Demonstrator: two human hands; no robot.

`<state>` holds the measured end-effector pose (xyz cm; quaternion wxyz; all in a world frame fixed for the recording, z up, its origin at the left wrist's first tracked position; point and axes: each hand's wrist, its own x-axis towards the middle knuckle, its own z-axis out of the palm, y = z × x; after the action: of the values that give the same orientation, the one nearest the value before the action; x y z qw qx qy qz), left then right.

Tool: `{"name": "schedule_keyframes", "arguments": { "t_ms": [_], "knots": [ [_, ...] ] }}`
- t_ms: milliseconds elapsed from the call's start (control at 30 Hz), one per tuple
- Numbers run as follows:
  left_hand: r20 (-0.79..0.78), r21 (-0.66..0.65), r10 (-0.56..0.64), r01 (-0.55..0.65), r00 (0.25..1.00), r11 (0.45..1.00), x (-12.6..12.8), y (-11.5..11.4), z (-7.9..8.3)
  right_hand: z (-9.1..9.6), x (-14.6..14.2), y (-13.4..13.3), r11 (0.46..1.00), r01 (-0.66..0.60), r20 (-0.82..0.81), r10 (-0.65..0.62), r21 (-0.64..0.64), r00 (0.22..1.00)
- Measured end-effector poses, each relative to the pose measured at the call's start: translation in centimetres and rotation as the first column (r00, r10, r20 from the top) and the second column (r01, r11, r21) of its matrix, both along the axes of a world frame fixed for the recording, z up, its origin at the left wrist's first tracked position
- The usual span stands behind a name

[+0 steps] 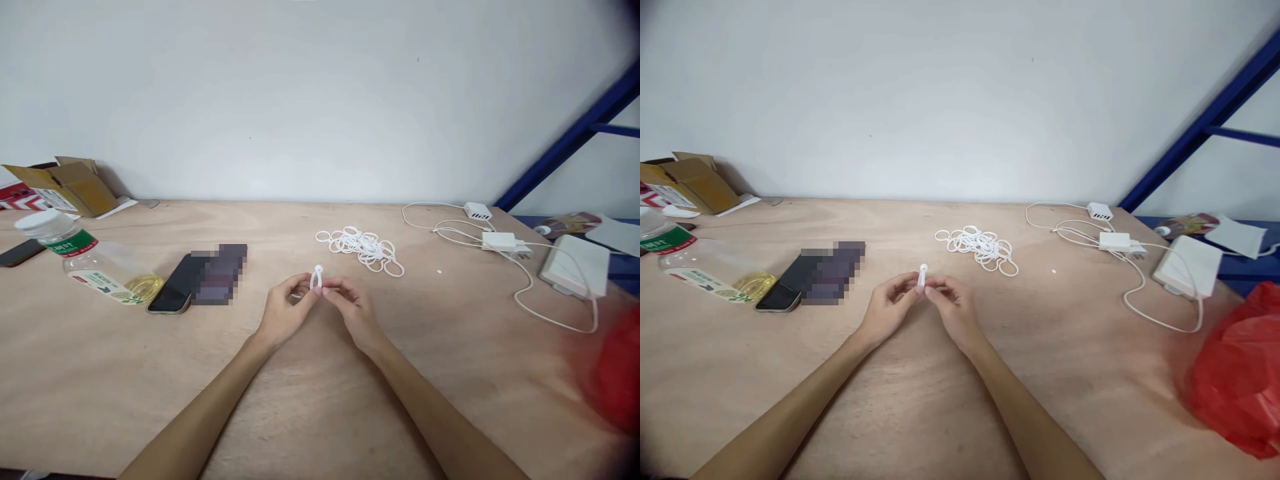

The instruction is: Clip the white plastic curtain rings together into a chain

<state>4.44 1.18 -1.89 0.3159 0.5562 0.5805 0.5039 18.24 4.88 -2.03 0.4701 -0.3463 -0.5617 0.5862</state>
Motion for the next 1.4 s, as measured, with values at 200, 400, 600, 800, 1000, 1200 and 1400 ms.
{"name": "schedule_keyframes", "arguments": {
  "t_ms": [200, 400, 600, 800, 1000, 1200, 1400],
  "knots": [
    [-0.260, 0.193, 0.079, -0.028, 0.962, 0.981, 0.7, -0.8, 0.3, 0.4, 0.5, 0.5, 0.969, -0.062, -0.170, 0.021, -0.239, 0.985],
    [-0.405, 0.481, 0.237, -0.015, 0.883, 0.877, 0.8, -1.0, 0.4, 0.3, -0.2, 0.0, 0.909, -0.249, -0.358, 0.121, -0.335, 0.926],
    [-0.467, 0.514, 0.268, 0.012, 0.843, 0.858, 0.8, -1.1, 0.3, 0.2, -0.7, -0.1, 0.843, -0.372, -0.466, 0.168, -0.389, 0.869],
    [-0.595, 0.436, 0.325, -0.044, 0.735, 0.899, 0.2, -0.8, -0.2, -0.3, 1.3, 2.1, 0.990, 0.137, 0.189, -0.141, 0.033, 0.972],
    [-0.810, 0.272, 0.317, -0.163, 0.493, 0.948, -0.3, -0.7, -0.5, -1.6, 4.9, 4.5, 0.802, 0.179, 0.742, -0.596, 0.570, 0.306],
    [-0.746, 0.244, 0.294, -0.166, 0.598, 0.956, -0.2, -0.5, -0.7, -1.6, 5.0, 4.7, 0.859, 0.147, 0.786, -0.509, 0.491, 0.350],
    [-0.536, 0.248, 0.219, -0.096, 0.815, 0.964, 0.1, -0.6, -0.2, -0.4, 2.8, 2.7, 0.964, 0.217, 0.424, -0.262, 0.153, 0.867]
  ]
}}
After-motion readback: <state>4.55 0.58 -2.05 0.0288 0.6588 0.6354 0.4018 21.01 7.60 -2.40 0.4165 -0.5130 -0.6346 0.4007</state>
